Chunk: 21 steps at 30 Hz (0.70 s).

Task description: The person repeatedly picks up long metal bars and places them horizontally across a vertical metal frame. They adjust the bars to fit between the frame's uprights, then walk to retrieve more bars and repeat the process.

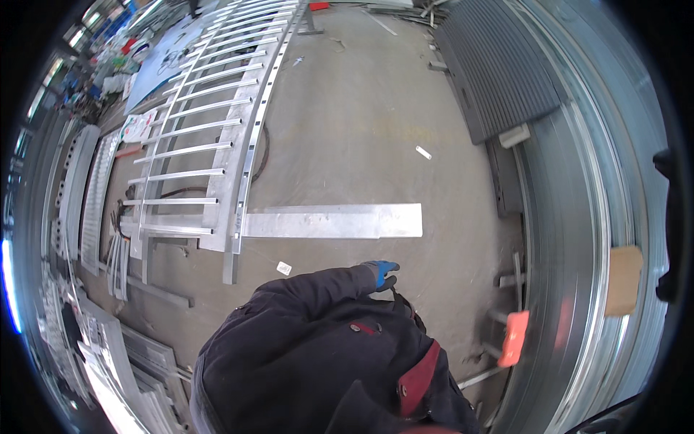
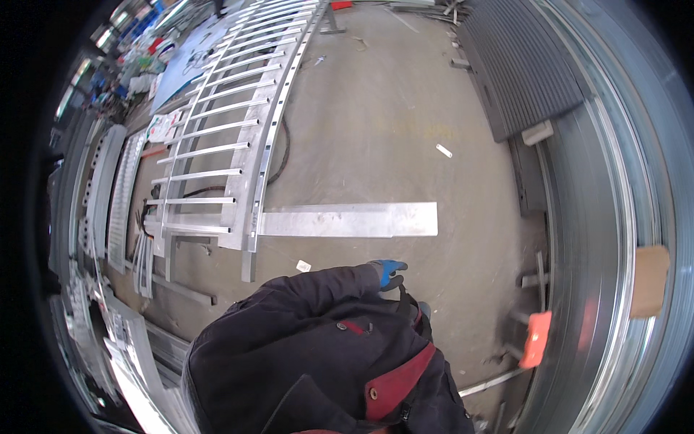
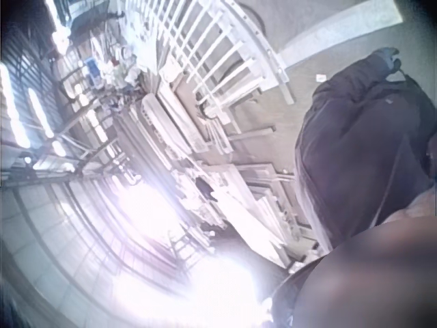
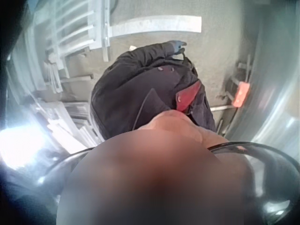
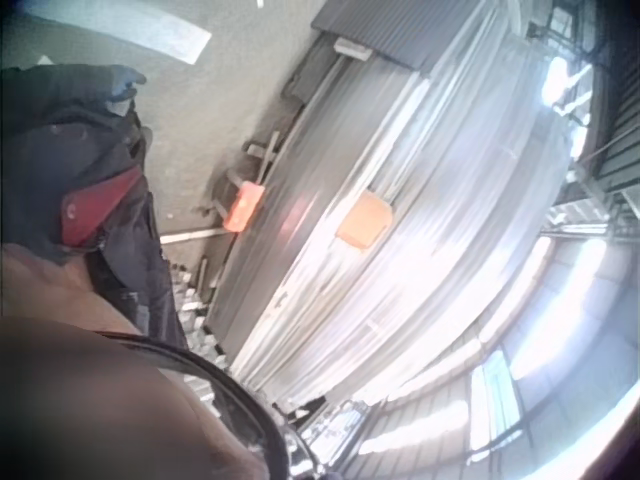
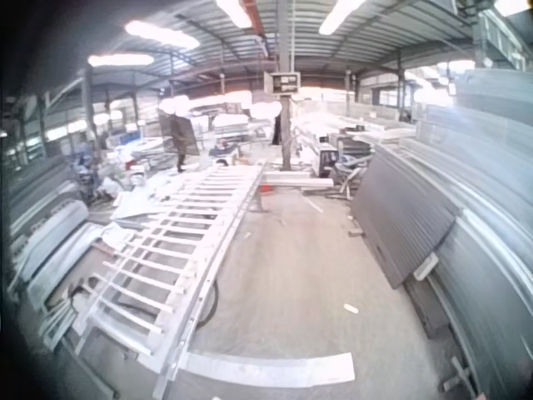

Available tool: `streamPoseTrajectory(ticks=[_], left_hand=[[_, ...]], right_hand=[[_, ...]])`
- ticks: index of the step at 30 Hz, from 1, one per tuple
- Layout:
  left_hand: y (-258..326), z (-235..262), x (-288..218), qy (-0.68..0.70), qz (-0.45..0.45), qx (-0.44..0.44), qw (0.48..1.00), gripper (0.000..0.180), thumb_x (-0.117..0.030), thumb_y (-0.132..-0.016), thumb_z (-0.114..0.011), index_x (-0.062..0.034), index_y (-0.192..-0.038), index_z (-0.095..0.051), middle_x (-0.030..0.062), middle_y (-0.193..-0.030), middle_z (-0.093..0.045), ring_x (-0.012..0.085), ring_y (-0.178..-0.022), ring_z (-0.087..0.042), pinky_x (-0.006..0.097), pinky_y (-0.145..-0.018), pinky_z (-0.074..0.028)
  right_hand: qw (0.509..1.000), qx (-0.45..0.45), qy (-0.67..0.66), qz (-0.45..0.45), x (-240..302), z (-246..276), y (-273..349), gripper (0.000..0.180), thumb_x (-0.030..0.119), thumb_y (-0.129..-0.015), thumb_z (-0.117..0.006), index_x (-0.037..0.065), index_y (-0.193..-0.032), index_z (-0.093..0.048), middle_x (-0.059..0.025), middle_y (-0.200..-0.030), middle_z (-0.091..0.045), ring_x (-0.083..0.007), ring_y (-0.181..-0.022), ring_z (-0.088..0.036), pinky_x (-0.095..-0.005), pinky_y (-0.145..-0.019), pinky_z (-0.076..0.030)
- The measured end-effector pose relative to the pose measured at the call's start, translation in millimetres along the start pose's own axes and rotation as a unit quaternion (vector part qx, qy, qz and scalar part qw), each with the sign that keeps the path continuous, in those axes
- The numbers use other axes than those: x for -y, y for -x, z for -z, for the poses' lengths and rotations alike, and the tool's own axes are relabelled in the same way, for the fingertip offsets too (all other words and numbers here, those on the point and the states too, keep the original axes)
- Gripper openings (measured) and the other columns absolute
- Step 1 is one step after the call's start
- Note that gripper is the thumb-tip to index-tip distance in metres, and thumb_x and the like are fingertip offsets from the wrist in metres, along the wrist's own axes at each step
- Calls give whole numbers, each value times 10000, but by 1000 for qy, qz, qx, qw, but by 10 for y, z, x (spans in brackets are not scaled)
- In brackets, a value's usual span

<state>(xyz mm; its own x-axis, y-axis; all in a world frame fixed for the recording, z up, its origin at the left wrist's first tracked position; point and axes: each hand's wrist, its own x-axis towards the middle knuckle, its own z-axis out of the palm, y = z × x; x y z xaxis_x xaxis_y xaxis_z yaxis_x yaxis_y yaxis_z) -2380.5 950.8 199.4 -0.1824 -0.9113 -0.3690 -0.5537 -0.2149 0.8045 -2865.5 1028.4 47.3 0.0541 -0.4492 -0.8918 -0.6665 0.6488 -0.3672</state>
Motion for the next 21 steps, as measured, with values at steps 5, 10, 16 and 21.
streamPoseTrajectory(ticks=[5, 10, 16, 21], left_hand=[[-1121, 228, -56, -6, 65, -98, 993, 533, -374, -969, -596, -70, -1406, -564, 240, -1292, -660, 362, -1146, -679, 451, -980, -544], [-1781, 263, 178, 2, 188, -245, 951, 596, -392, -926, -693, -41, -1392, -574, 226, -1193, -710, 349, -1065, -710, 432, -913, -565], [-2280, 81, -133, 126, 235, -327, 906, 640, -352, -922, -720, -8, -1426, -525, 255, -1291, -651, 352, -1116, -690, 442, -934, -562], [-3065, 128, 182, 186, 278, -415, 846, 659, -334, -909, -732, 30, -1416, -520, 250, -1291, -653, 342, -1089, -697, 430, -924, -566]], right_hand=[[997, 18, 69, 43, 637, 1213, -551, 338, 387, -1030, -548, 104, -1176, -663, -59, -962, -689, -236, -728, -649, -405, -614, -517], [993, -4, 116, 38, 1271, 3080, -1517, 311, 377, -1038, -539, 113, -1140, -667, -45, -927, -688, -234, -707, -645, -400, -599, -516], [990, -18, 130, 51, 3243, 5534, -2806, 286, 364, -1049, -528, 123, -1096, -673, -28, -884, -686, -232, -682, -641, -395, -581, -514], [957, -69, 166, 227, 5555, 5961, -3840, 449, 448, -946, -701, 71, -1189, -693, -78, -932, -720, -207, -753, -675, -400, -588, -515]])
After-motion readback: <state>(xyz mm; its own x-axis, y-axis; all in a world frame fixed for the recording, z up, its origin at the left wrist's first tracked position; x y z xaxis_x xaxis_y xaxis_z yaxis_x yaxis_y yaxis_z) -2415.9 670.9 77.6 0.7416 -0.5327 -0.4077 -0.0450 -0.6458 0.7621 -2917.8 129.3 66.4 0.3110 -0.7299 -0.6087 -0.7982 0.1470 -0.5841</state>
